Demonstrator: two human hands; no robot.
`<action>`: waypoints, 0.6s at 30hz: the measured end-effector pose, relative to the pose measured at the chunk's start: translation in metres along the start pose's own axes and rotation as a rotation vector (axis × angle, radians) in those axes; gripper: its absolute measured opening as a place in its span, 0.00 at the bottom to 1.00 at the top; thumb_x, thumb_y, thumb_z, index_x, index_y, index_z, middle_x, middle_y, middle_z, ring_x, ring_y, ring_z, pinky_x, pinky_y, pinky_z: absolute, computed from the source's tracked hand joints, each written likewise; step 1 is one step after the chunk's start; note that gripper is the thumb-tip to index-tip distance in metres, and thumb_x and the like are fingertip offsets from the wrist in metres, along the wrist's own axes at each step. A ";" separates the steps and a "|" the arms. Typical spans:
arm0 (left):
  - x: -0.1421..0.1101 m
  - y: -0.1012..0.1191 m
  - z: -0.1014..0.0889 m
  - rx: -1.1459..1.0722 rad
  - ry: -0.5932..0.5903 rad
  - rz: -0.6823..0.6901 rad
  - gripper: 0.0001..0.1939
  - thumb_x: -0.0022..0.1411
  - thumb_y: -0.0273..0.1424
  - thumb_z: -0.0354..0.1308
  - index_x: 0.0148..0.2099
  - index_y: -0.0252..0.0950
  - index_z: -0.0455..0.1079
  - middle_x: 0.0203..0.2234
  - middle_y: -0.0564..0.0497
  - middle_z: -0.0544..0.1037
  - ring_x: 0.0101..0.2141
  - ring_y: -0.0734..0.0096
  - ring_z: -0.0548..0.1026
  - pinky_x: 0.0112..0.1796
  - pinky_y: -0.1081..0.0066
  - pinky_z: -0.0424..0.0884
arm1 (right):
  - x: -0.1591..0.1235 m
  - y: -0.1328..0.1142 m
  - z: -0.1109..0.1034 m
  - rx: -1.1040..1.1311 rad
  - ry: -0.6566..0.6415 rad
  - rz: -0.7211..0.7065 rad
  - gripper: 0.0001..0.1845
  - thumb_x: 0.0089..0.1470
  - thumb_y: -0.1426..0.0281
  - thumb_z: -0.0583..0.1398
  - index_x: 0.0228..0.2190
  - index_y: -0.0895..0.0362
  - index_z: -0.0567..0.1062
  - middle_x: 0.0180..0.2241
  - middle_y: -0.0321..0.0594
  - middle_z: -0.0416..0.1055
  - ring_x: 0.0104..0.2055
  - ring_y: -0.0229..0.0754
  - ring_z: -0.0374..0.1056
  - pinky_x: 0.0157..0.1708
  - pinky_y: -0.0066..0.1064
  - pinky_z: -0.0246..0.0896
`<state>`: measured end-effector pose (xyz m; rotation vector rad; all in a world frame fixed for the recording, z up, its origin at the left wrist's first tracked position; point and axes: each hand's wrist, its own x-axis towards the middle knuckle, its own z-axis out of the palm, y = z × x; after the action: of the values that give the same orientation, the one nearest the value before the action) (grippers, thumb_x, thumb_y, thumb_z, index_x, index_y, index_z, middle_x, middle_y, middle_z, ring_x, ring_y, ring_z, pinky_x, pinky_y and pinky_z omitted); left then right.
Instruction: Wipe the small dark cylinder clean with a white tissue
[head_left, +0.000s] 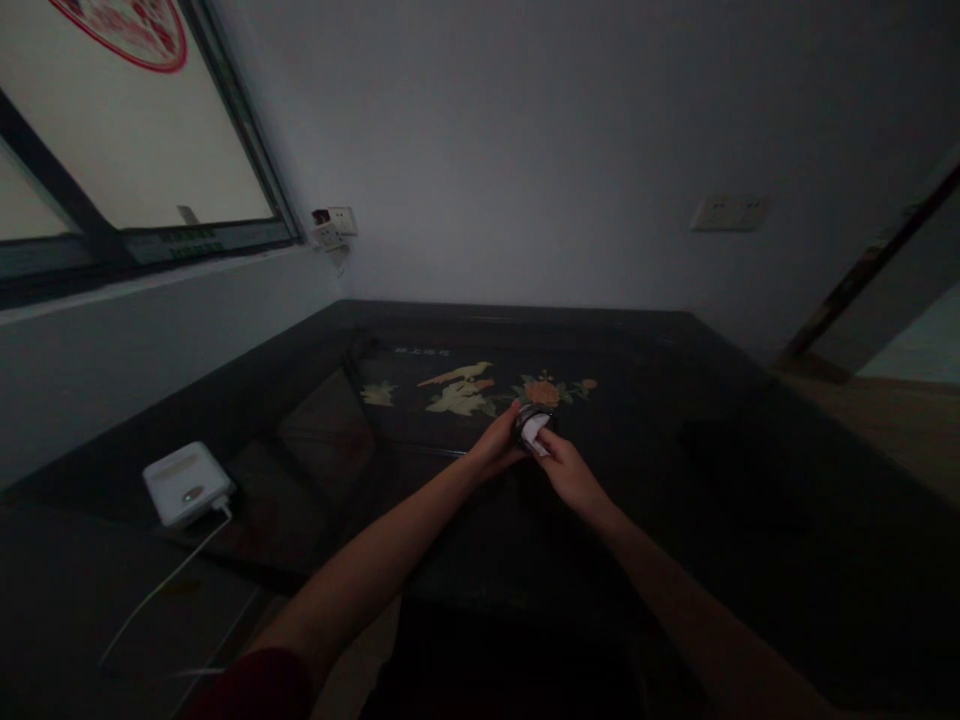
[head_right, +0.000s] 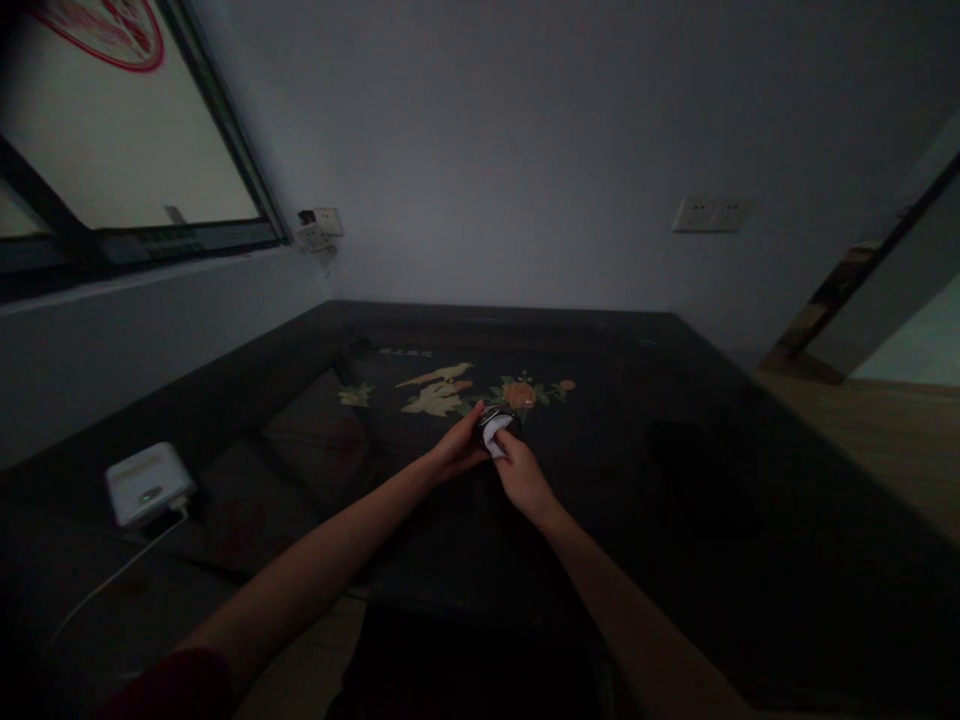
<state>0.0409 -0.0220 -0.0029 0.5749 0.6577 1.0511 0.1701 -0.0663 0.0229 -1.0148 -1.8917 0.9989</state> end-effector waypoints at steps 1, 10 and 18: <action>-0.001 0.000 0.001 0.001 0.007 -0.006 0.19 0.63 0.42 0.49 0.38 0.32 0.72 0.28 0.47 0.77 0.29 0.70 0.74 0.36 0.71 0.69 | 0.001 0.002 0.001 0.048 0.015 0.001 0.19 0.49 0.77 0.50 0.43 0.59 0.70 0.39 0.41 0.73 0.43 0.43 0.67 0.44 0.34 0.60; 0.002 0.000 0.004 -0.041 -0.012 0.023 0.20 0.65 0.40 0.45 0.38 0.30 0.72 0.29 0.45 0.77 0.33 0.66 0.75 0.42 0.68 0.67 | -0.006 -0.010 -0.009 -0.545 -0.137 -0.041 0.17 0.50 0.82 0.49 0.39 0.60 0.70 0.39 0.48 0.72 0.41 0.44 0.68 0.43 0.32 0.59; -0.004 0.003 0.007 0.018 0.006 -0.024 0.21 0.66 0.41 0.43 0.38 0.31 0.72 0.29 0.45 0.78 0.32 0.67 0.75 0.37 0.70 0.68 | -0.007 -0.017 -0.008 -1.041 -0.163 -0.171 0.16 0.55 0.81 0.49 0.42 0.64 0.72 0.45 0.53 0.71 0.51 0.49 0.64 0.54 0.38 0.52</action>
<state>0.0430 -0.0255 0.0049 0.5778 0.6786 1.0259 0.1753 -0.0769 0.0390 -1.2933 -2.6352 -0.0910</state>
